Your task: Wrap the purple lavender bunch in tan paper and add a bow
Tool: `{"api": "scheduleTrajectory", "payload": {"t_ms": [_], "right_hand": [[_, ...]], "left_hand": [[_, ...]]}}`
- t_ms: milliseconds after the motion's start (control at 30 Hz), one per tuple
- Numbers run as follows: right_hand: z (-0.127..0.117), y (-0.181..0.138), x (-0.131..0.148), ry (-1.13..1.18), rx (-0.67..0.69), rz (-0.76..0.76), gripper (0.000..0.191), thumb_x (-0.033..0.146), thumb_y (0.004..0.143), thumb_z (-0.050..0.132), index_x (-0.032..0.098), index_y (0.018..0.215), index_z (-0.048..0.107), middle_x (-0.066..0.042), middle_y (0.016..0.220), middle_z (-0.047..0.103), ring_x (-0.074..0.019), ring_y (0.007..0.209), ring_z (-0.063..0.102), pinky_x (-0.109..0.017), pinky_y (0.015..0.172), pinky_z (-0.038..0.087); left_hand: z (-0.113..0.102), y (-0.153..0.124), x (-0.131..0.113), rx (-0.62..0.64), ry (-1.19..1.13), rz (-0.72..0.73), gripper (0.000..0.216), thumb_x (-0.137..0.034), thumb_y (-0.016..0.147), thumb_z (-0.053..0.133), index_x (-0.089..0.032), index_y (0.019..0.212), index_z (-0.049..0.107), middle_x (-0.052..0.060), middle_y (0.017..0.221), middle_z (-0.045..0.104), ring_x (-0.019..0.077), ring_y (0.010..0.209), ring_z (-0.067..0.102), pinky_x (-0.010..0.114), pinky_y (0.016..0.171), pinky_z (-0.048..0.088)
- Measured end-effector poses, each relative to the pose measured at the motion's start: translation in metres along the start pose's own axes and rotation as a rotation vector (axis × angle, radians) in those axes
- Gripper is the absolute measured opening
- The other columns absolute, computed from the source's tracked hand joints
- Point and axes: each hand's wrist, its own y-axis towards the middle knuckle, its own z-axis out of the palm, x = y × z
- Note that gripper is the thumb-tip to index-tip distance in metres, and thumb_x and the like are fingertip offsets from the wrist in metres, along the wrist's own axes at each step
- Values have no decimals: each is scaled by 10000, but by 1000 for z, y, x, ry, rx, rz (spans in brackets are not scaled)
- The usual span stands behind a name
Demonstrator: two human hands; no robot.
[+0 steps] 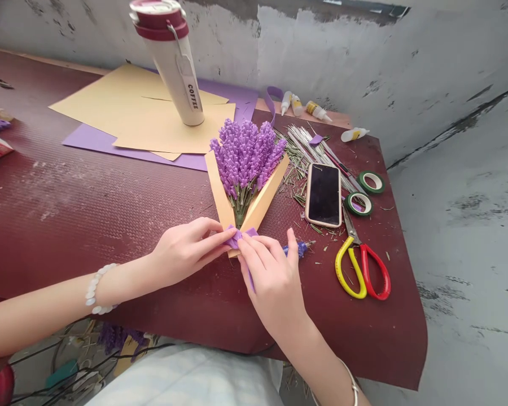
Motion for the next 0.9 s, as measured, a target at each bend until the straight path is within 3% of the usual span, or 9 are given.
{"api": "scheduleTrajectory", "payload": {"t_ms": [167,367,567,700,900], "right_hand": [[3,1,0,-4,-20,-5,223,97,939,602,171,1136,673,-44,1061,788,-197,955,700,-534,1182,287],[5,0,-3,62,-40,0,224,67,955,548,194,1094,671,-27,1011,792,-184,951,694,-539,1181,293],[3,0,-1,4,-11,-73,175,131,960,584,231,972,727,-15,1068,786,-203,986,696,-598,1204,217],[4,-1,0,3,-10,-72,216,90,959,559,220,1084,677,-30,1065,785,-193,1026,713,-603,1226,164],[5,-4,-4,72,-28,20,298,60,930,562,157,1210,535,-66,1069,758,-167,943,734,-562,1219,265]], "left_hand": [[0,2,2,-67,18,73,231,-208,932,646,-158,1158,649,104,1063,730,202,915,684,320,787,579],[3,-1,4,-26,-49,109,203,-190,956,614,-160,1155,640,66,1161,761,227,1088,694,382,948,517],[6,-2,3,-2,-115,58,236,-194,962,596,-162,1192,641,85,1173,755,235,1124,685,395,965,517],[9,-6,7,2,-192,35,301,-202,986,542,-166,1277,609,123,1204,731,243,1175,651,408,974,530],[8,-10,12,2,-212,139,304,-169,1004,490,-134,1284,604,167,1244,697,276,1225,606,445,980,517]]}}
